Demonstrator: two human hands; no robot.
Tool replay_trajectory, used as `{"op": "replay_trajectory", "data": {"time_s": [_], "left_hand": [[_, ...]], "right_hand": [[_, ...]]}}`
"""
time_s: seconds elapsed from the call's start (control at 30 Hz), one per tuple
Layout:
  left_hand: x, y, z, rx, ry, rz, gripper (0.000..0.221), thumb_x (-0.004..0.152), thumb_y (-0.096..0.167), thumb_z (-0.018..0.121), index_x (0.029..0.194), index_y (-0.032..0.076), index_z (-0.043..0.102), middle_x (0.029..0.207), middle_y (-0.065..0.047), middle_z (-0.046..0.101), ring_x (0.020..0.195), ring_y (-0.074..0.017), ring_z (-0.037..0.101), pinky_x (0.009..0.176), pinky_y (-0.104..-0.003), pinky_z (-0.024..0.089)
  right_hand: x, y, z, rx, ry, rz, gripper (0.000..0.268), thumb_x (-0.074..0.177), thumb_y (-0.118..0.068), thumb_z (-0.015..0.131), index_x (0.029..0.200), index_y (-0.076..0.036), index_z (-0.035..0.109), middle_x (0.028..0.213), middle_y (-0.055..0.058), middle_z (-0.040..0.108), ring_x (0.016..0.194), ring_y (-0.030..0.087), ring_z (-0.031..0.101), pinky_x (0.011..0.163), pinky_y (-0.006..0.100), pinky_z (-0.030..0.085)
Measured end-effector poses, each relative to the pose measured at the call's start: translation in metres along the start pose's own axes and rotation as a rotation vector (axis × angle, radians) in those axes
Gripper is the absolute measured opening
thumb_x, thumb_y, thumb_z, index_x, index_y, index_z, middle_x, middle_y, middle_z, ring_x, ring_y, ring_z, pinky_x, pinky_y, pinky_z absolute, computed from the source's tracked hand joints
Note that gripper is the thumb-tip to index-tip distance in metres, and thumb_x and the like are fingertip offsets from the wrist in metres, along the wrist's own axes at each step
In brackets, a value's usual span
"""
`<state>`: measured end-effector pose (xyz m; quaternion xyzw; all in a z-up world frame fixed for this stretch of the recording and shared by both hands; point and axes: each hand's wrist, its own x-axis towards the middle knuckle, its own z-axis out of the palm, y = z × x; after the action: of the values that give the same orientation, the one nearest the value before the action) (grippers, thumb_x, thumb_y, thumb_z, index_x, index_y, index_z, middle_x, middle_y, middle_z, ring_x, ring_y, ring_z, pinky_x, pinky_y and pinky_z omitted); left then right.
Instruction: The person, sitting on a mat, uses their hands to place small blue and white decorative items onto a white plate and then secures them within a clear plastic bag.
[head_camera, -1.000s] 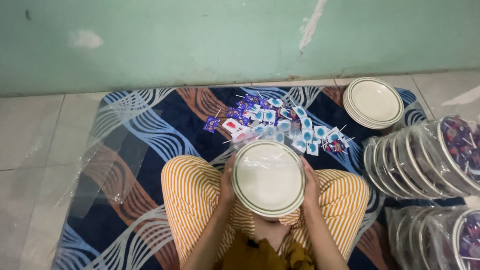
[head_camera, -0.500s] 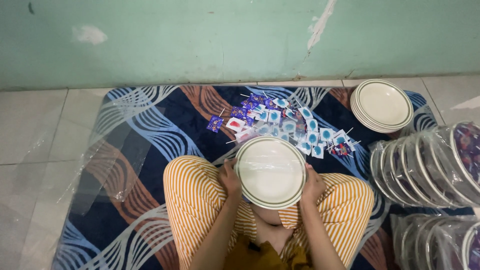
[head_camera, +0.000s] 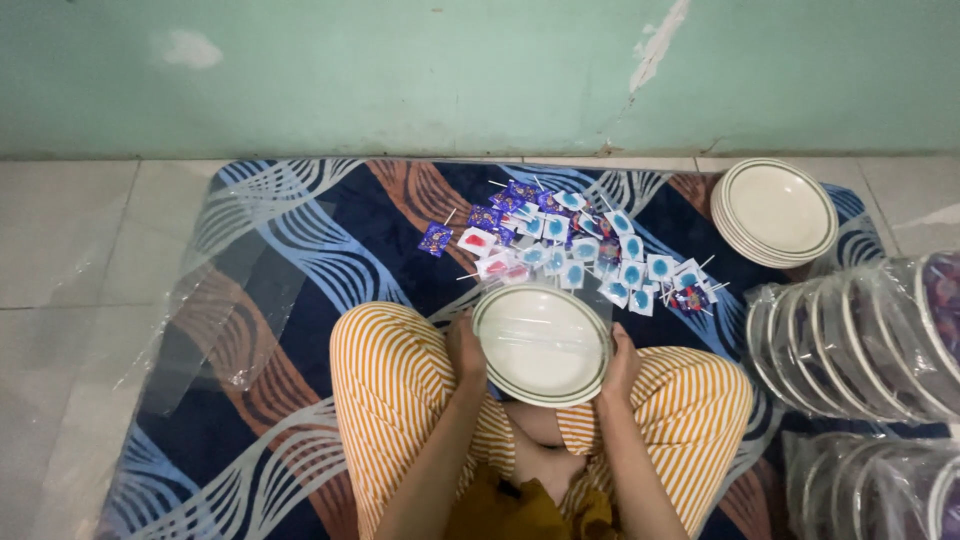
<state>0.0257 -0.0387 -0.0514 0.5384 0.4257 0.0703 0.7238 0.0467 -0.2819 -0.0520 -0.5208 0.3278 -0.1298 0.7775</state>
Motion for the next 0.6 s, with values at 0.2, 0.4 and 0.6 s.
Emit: {"op": "replay_trajectory", "data": {"time_s": [0.2, 0.4, 0.6], "left_hand": [[-0.026, 0.008, 0.004, 0.025, 0.125, 0.057, 0.046, 0.102, 0.037, 0.046, 0.078, 0.020, 0.082, 0.093, -0.006, 0.076, 0.104, -0.0229, 0.068, 0.101, -0.036, 0.046], [-0.021, 0.016, 0.003, 0.040, 0.112, 0.173, 0.041, 0.109, 0.042, 0.047, 0.126, 0.010, 0.067, 0.135, -0.014, 0.066, 0.133, -0.0282, 0.057, 0.115, -0.042, 0.041], [0.018, 0.004, -0.014, 0.336, -0.221, 0.171, 0.053, 0.093, 0.050, 0.072, 0.117, 0.003, 0.076, 0.126, -0.019, 0.072, 0.128, -0.0315, 0.062, 0.112, -0.047, 0.044]], "right_hand": [[-0.007, -0.006, 0.005, -0.364, 0.190, -0.206, 0.036, 0.094, -0.044, 0.060, 0.088, -0.018, 0.084, 0.079, 0.008, 0.074, 0.076, 0.015, 0.063, 0.079, 0.027, 0.054], [0.024, 0.019, 0.003, -0.355, 0.270, -0.252, 0.036, 0.091, -0.045, 0.061, 0.070, -0.021, 0.078, 0.066, -0.003, 0.069, 0.066, 0.010, 0.065, 0.072, 0.022, 0.055], [-0.021, -0.049, -0.009, -0.586, -0.237, -0.253, 0.028, 0.087, -0.017, 0.064, 0.107, -0.002, 0.077, 0.107, 0.020, 0.072, 0.108, 0.029, 0.062, 0.099, 0.046, 0.048]]}}
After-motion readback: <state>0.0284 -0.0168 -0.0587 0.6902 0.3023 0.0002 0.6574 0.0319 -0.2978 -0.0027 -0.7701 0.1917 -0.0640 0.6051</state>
